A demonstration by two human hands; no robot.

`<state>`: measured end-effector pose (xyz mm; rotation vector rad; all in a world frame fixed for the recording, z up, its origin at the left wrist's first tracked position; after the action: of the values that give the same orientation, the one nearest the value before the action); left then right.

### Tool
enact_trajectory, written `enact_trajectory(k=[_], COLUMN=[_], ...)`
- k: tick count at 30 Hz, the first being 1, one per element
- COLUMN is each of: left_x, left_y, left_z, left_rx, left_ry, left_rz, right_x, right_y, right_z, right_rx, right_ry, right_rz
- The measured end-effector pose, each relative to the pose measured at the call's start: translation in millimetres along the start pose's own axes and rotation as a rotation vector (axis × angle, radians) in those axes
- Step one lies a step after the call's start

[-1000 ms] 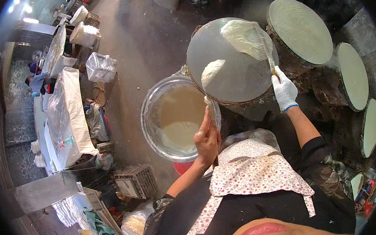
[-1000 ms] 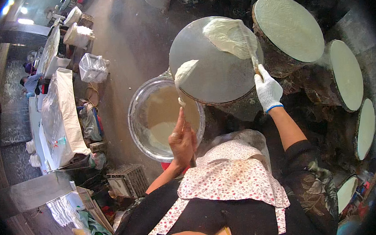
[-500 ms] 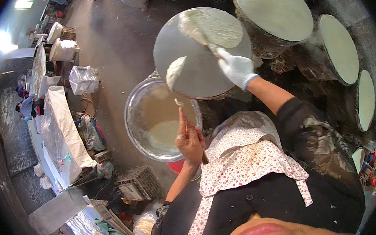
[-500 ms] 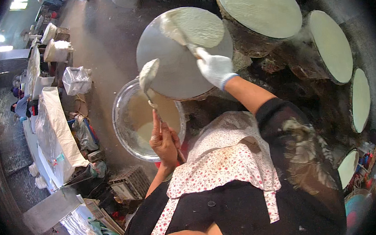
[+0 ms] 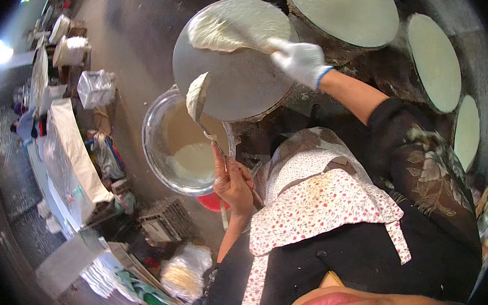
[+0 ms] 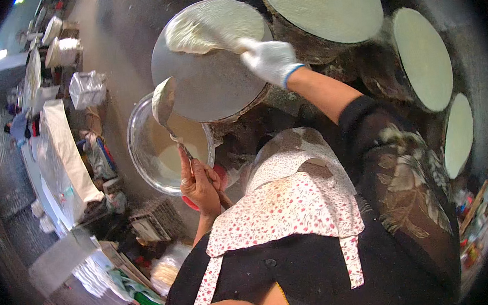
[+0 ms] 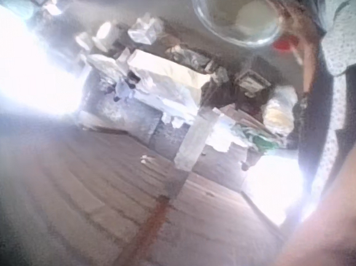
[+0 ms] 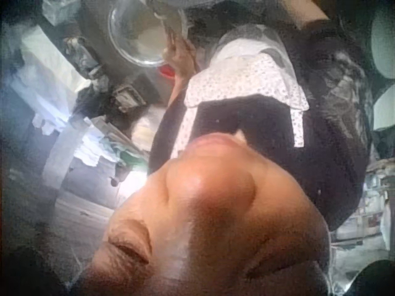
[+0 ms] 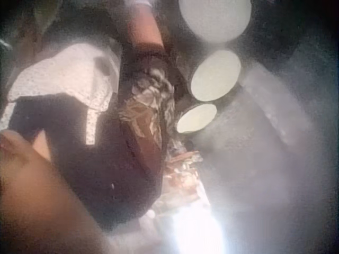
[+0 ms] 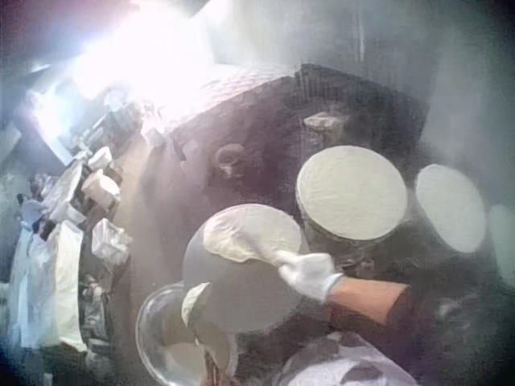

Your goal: The person ladles batter onto hot round griddles and spreads it into thin crepes using a wooden spreader. They flip the crepes, remove finished ones, and place them on a nearby surface while continuing to cook additional crepes on multiple griddles.

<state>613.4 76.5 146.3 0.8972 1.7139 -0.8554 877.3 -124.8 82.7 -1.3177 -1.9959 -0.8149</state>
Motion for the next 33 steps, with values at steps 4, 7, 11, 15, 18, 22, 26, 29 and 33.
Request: enact_trajectory(k=[4,7,11,15,18,22,26,29,33], left_x=[-1.2,-2.7,-2.6,-4.5,-1.2,2.1,2.3,4.3,4.6], left_y=[-9.4,-18.9,-28.0,-28.3,-33.3,-45.5,-52.8,-56.5,-60.2], left_z=[10.2,19.3,30.8,38.5,40.6,42.1,44.4,46.4,49.0], left_rx=[-0.041,-0.086,-0.162,-0.166,-0.186,-0.243,-0.272,-0.269,-0.299], left_ry=[-0.005,-0.056,-0.046,-0.031,-0.015,-0.06,-0.031,0.005,-0.036], left_rz=[-0.02,-0.075,-0.116,-0.038,-0.083,-0.14,-0.159,-0.169,-0.153], right_x=[-3.4,16.7,1.8,4.2,3.8,-8.2,15.4,14.7,-2.6], right_y=[5.8,11.5,26.3,32.1,31.3,39.1,29.8,27.8,36.9], right_z=[11.9,9.4,-21.8,14.2,18.3,-7.4,10.6,3.6,-3.4], right_rx=[0.196,0.192,0.101,0.302,0.344,0.0,0.396,0.432,0.248], right_ry=[-0.068,-0.004,-0.091,-0.02,0.031,0.022,0.082,0.094,0.156], right_rz=[0.061,-0.224,0.023,-0.181,-0.311,-0.177,-0.272,-0.251,-0.225])
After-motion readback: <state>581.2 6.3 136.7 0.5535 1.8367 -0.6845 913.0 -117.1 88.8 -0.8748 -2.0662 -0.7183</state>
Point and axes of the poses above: each hand's wrist, its own y-axis towards the middle knuckle, its own z-axis out of the palm, x = y × z, the point moved 4 cm from there along y, towards the middle knuckle, and after that the axes turned 15 degrees about y, right-handed, at the moved point
